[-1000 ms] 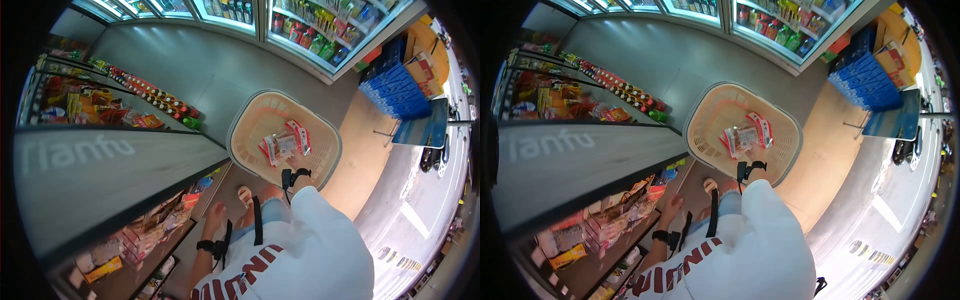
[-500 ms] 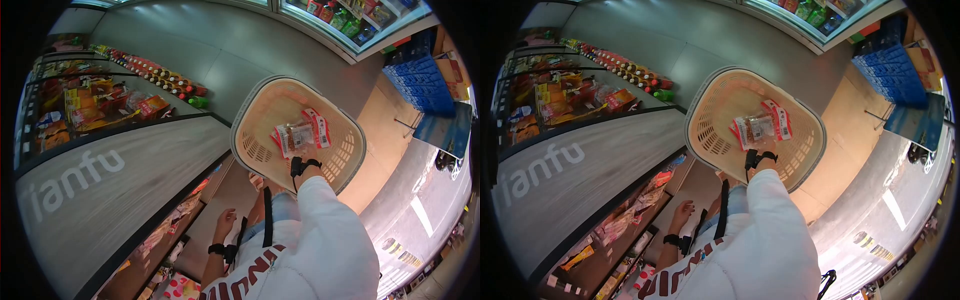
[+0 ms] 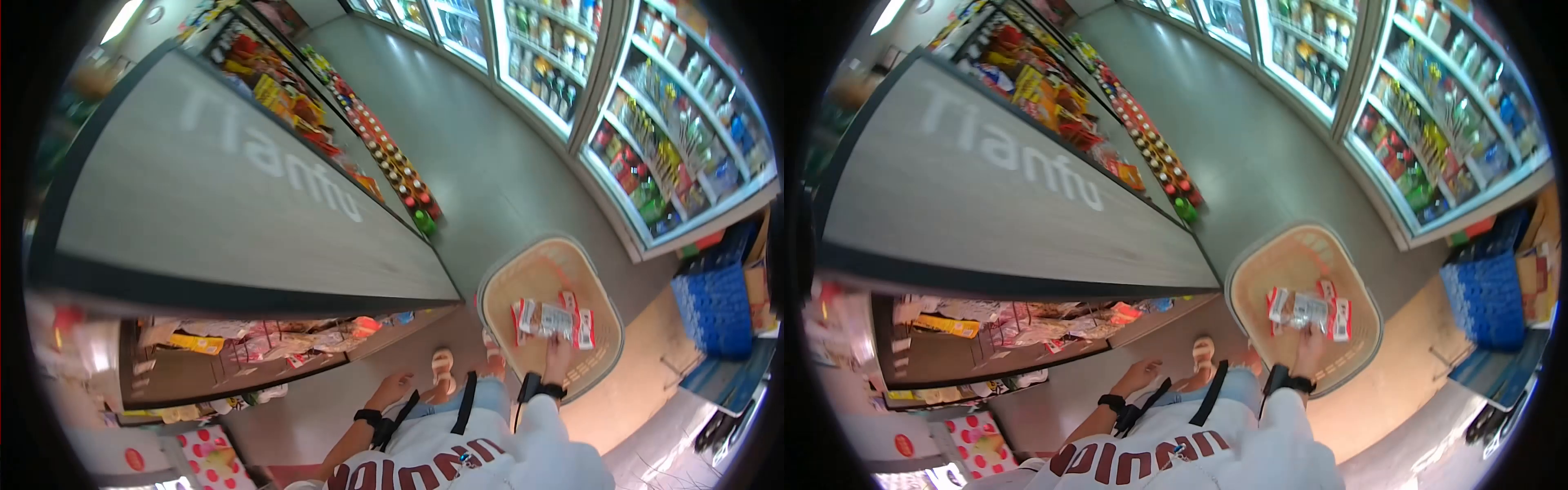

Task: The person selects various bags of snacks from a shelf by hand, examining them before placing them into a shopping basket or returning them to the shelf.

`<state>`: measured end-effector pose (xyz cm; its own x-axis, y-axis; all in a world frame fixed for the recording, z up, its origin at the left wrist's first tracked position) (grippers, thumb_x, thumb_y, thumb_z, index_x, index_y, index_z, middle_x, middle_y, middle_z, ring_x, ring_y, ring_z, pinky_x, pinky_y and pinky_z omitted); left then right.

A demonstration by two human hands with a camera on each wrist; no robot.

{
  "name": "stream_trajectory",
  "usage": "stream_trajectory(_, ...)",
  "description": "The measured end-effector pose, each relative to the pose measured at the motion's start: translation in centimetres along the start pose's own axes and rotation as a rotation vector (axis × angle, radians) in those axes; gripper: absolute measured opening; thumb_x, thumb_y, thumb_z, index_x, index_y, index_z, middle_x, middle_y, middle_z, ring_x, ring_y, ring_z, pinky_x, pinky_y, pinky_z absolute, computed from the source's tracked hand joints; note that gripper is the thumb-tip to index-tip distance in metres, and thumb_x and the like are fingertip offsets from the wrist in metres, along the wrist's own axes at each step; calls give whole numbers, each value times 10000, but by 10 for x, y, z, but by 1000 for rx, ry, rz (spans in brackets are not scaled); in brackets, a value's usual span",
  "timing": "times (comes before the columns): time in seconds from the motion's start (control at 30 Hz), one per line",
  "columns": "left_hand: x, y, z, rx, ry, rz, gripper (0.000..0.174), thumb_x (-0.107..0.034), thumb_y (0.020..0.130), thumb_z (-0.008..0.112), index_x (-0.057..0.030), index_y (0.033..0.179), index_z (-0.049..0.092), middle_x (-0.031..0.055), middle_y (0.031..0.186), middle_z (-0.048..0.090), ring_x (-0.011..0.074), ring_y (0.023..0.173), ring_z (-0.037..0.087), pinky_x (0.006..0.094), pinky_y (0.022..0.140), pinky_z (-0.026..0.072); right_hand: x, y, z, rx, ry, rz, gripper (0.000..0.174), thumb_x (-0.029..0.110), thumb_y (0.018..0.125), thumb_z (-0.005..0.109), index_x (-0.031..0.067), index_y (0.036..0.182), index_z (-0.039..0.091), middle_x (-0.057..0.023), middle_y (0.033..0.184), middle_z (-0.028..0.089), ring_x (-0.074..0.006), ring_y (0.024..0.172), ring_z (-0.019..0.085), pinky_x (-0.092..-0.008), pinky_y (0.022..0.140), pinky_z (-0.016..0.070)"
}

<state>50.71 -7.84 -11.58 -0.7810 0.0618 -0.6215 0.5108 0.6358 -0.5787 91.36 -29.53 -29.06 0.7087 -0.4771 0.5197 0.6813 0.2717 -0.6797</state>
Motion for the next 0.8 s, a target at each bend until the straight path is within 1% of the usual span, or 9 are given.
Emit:
stream_trajectory(0.2,-8,-27,-42,-23,-59,83,332,-233,753,550,-10,997,523,155,889,576,255,809,562,315,711,444,84,-162,115,131,-142,-264,251,31,787,500,61,1031,447,-30,806,526,-123,690,514,-236,637,440)
stream_trajectory(0.27,-27,-50,-68,-90,-115,179,376,-249,750,574,14,1010,504,171,925,561,248,854,551,316,738,435,91,-211,161,440,-312,-317,303,44,778,527,61,1065,431,-35,817,527,-120,709,521,-222,623,431)
stream_trajectory(0.33,-58,-70,-97,-98,-208,291,453,-252,735,602,16,1070,456,165,1009,525,231,917,525,316,773,419,93,-256,197,413,-444,-321,168,42,762,541,57,919,482,-23,804,523,-119,689,497,-235,596,418)
stream_trajectory(0.43,-79,-102,-129,-159,-223,515,597,-255,708,637,-2,1171,360,138,1140,441,213,1000,475,308,807,401,48,-311,250,641,-1096,-286,143,-18,707,547,-17,850,554,-65,739,583,-148,695,547,-263,650,431)
stream_trajectory(0.53,-75,-126,-149,-111,-361,583,587,-142,700,638,-18,1194,347,108,1179,403,181,1070,403,306,875,362,-44,-387,309,1120,-1025,-44,164,-15,701,559,-14,865,570,-55,756,587,-137,692,557,-257,632,443)
stream_trajectory(0.57,-69,-136,-150,29,-833,455,520,-108,670,653,-19,1130,427,94,1091,482,171,1008,453,292,845,380,-83,-389,309,1277,-1138,7,172,-18,705,556,-3,876,573,-35,757,586,-127,675,557,-265,620,455)
stream_trajectory(0.67,0,-139,-146,-131,-685,263,407,-81,654,657,-16,1030,515,68,959,557,158,902,513,271,794,405,-179,-439,314,1555,-1283,186,150,59,731,580,-9,865,574,-32,744,584,-114,673,559,-243,613,456)
stream_trajectory(0.7,16,-154,-149,-252,-856,192,321,-76,655,656,-5,952,560,53,863,590,152,812,545,265,758,419,-208,-448,307,1655,-1383,182,166,86,726,594,-13,858,575,-39,739,585,-112,672,560,-243,623,456)
stream_trajectory(0.8,72,-191,-147,-479,-1019,56,312,-60,665,645,19,952,549,67,883,586,142,798,545,272,751,424,-254,-477,297,1648,-1322,364,254,134,736,599,-17,933,547,-53,811,579,-115,738,559,-242,668,453)
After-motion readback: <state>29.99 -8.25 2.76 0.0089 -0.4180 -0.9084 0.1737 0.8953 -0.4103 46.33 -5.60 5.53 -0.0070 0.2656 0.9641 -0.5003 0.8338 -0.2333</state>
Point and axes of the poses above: each hand's wrist, its own y-axis towards the middle knuckle, its own z-axis out of the palm, x = y × z, the point moved 10 cm from there along y, towards the middle knuckle
